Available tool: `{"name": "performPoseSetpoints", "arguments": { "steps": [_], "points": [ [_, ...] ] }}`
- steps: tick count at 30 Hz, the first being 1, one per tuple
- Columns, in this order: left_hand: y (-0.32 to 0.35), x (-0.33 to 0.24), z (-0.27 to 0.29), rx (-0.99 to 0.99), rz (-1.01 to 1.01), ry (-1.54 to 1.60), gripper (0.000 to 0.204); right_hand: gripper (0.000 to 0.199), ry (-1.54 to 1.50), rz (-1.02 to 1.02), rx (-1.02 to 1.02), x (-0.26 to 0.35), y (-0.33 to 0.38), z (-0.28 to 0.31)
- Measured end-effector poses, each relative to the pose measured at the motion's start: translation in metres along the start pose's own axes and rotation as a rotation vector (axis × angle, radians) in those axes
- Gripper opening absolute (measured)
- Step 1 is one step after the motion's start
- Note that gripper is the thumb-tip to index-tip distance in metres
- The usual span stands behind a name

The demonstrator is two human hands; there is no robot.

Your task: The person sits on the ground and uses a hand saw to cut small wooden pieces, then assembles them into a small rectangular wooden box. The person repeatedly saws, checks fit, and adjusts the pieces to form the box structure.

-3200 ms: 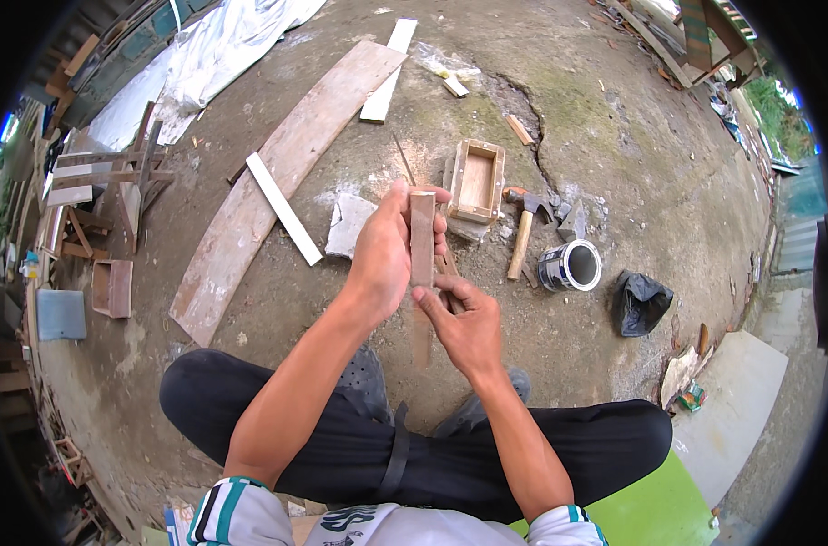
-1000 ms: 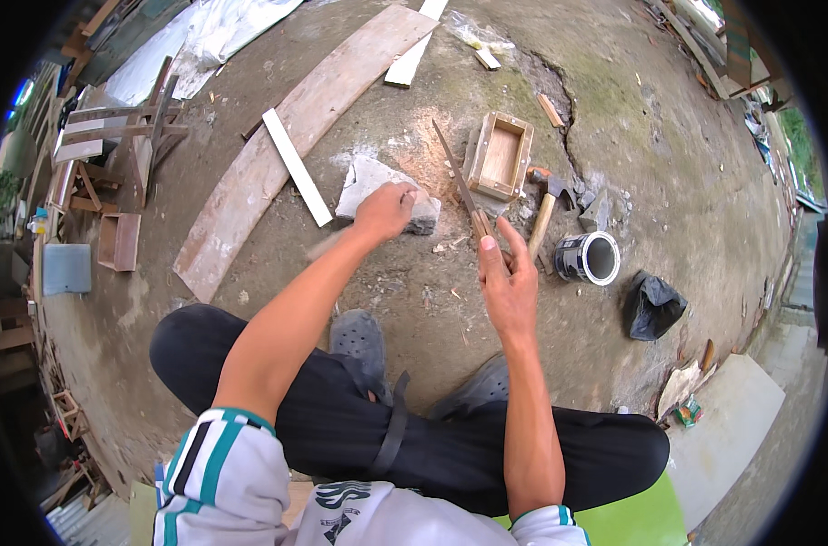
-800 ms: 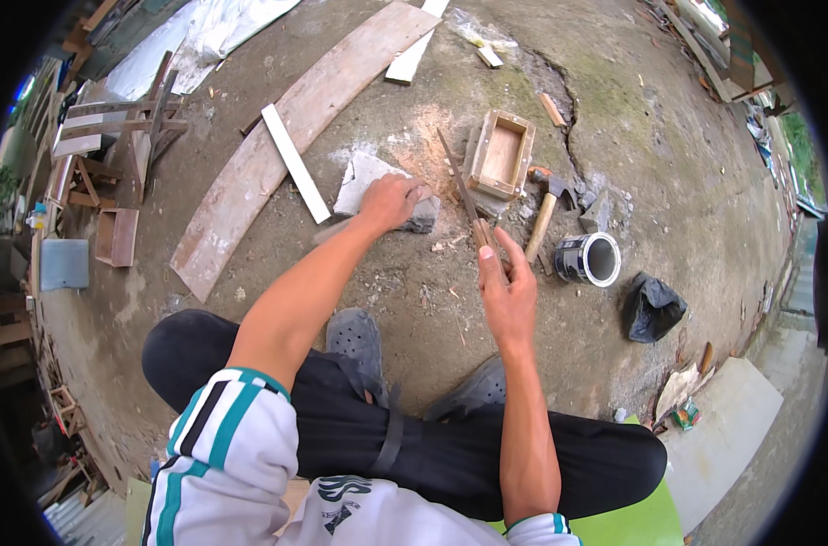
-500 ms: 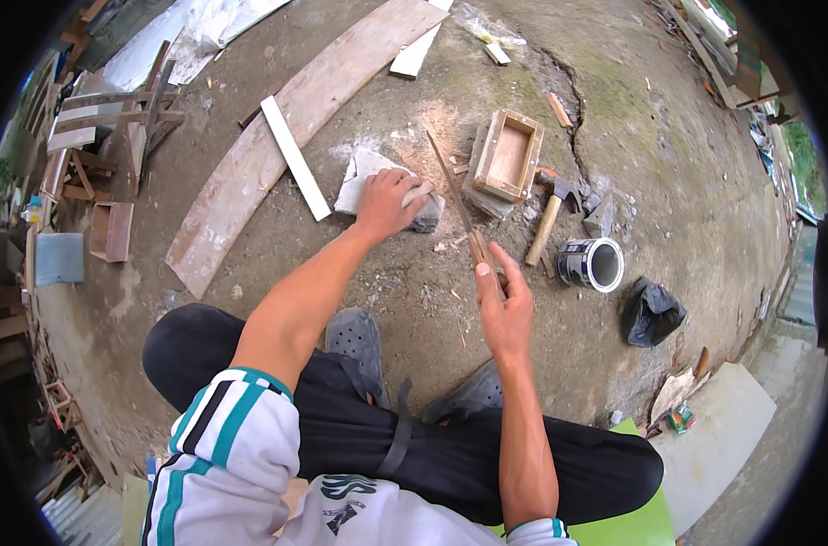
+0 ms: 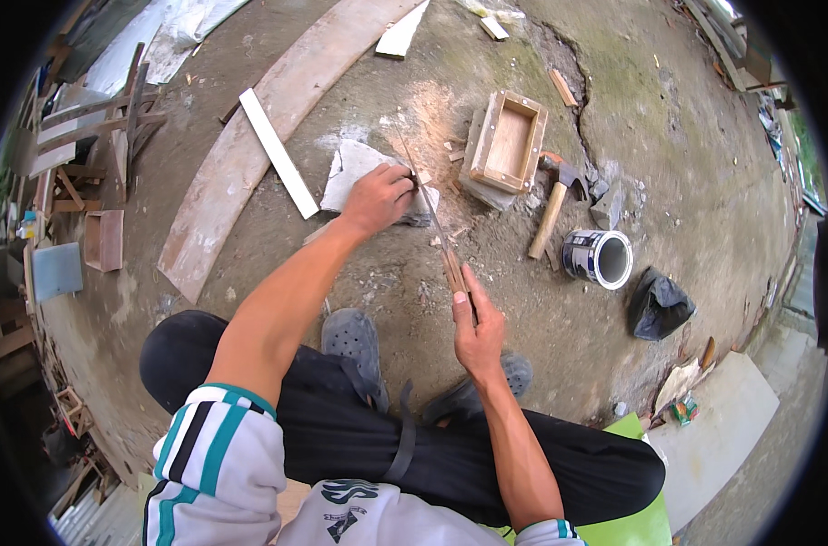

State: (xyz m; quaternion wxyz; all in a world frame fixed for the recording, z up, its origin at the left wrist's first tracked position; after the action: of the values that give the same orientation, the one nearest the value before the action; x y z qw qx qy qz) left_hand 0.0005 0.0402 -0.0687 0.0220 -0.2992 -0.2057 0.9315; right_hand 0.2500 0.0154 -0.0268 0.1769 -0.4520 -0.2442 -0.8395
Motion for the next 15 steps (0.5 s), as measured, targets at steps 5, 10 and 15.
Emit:
{"name": "performPoseSetpoints", "arguments": {
  "steps": [5, 10, 15],
  "points": [
    [-0.005, -0.004, -0.001, 0.027, -0.044, -0.013, 0.017, 0.047, -0.13, -0.06, 0.044, -0.026, 0.004, -0.011],
    [-0.004, -0.002, -0.002, 0.043, -0.08, 0.03, 0.02, 0.045, -0.277, -0.154, 0.114, -0.04, -0.001, -0.015],
    [-0.009, 0.006, -0.002, -0.014, 0.046, 0.053, 0.021, 0.034, -0.081, -0.268, 0.094, -0.045, -0.011, -0.002]
  ]
}}
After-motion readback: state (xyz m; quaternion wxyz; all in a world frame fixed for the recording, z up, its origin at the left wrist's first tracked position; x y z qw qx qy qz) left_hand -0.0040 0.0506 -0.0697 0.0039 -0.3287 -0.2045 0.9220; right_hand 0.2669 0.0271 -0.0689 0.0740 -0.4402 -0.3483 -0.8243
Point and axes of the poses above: each hand's wrist, its own y-axis away from the middle knuckle, its own z-axis out of the back of the hand, x = y × z, the point moved 9 cm from there along -y, towards the middle knuckle, and after that the axes turned 9 degrees about y, right-handed, at the moved point
